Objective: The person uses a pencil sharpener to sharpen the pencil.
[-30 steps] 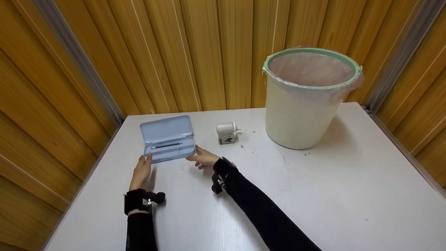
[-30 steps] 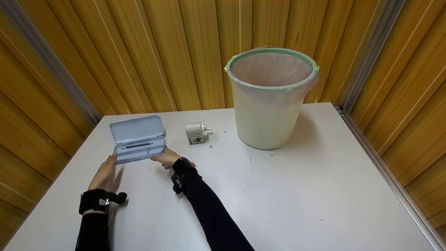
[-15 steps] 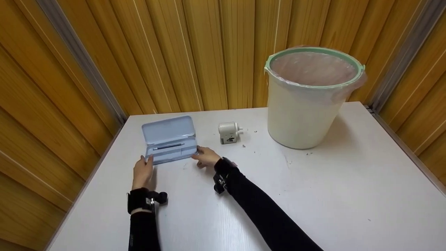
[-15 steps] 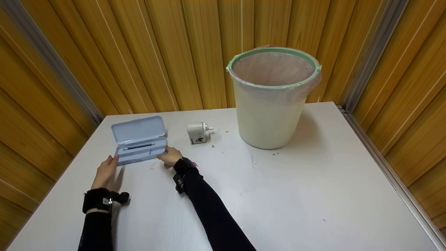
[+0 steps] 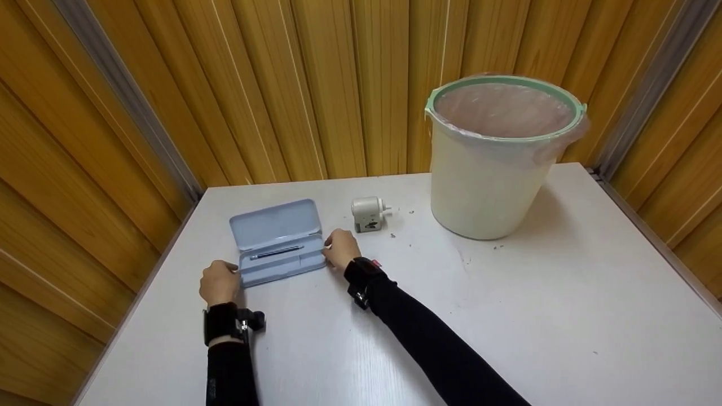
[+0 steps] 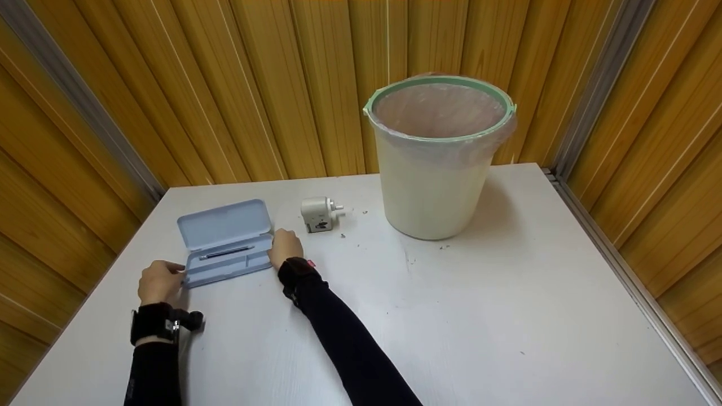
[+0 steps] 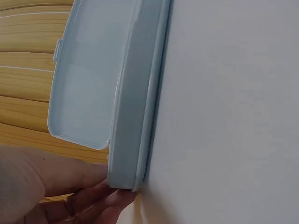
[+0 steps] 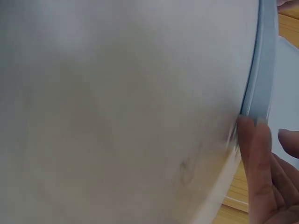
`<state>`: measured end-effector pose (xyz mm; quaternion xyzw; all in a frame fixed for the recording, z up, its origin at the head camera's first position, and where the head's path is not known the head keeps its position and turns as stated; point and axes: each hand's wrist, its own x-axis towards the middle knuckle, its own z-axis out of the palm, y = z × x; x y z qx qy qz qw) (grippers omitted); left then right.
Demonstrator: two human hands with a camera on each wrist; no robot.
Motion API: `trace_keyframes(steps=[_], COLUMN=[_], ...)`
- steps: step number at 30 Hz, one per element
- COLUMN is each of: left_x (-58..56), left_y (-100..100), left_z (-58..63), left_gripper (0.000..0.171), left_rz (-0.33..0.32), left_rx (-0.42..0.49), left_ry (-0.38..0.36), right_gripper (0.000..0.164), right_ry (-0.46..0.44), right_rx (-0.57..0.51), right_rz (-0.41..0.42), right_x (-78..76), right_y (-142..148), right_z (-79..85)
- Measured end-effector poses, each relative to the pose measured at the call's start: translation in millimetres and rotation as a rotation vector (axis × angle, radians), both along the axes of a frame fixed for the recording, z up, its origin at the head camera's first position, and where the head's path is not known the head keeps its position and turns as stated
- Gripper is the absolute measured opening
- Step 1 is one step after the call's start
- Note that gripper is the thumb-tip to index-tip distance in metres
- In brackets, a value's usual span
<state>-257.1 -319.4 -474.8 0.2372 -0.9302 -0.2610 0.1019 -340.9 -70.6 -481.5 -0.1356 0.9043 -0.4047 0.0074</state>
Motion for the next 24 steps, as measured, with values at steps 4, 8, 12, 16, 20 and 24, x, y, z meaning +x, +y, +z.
trace_keyframes(steps=[4, 8, 12, 16, 20, 24], left_x=[2.3, 6.8, 11.1, 13.3, 14.6, 13.6], left_y=[2, 3, 3, 6, 12, 20], left_z=[5.9, 12.8, 20.5, 28.2, 33.0, 33.9], left_gripper=[0.025, 0.023, 0.024, 0.025, 0.022, 0.021], left_rz=[-0.04, -0.106, -0.191, -0.259, -0.295, -0.328], left_rx=[-0.026, -0.01, 0.017, 0.013, 0.043, 0.083], left_ry=[-0.009, -0.066, -0.145, -0.214, -0.271, -0.301], right_gripper=[0.013, 0.008, 0.004, 0.005, 0.007, 0.014], right_ry=[0.081, 0.111, 0.162, 0.196, 0.214, 0.237], right_rx=[0.1, 0.14, 0.227, 0.295, 0.333, 0.348], right_rz=[-0.003, -0.011, -0.013, -0.011, 0.004, 0.018], right_x=[0.9, 3.5, 9.7, 20.3, 32.6, 43.7], right_y=[3, 6, 10, 17, 25, 34], right_z=[2.1, 3.1, 3.6, 5.8, 8.1, 9.4])
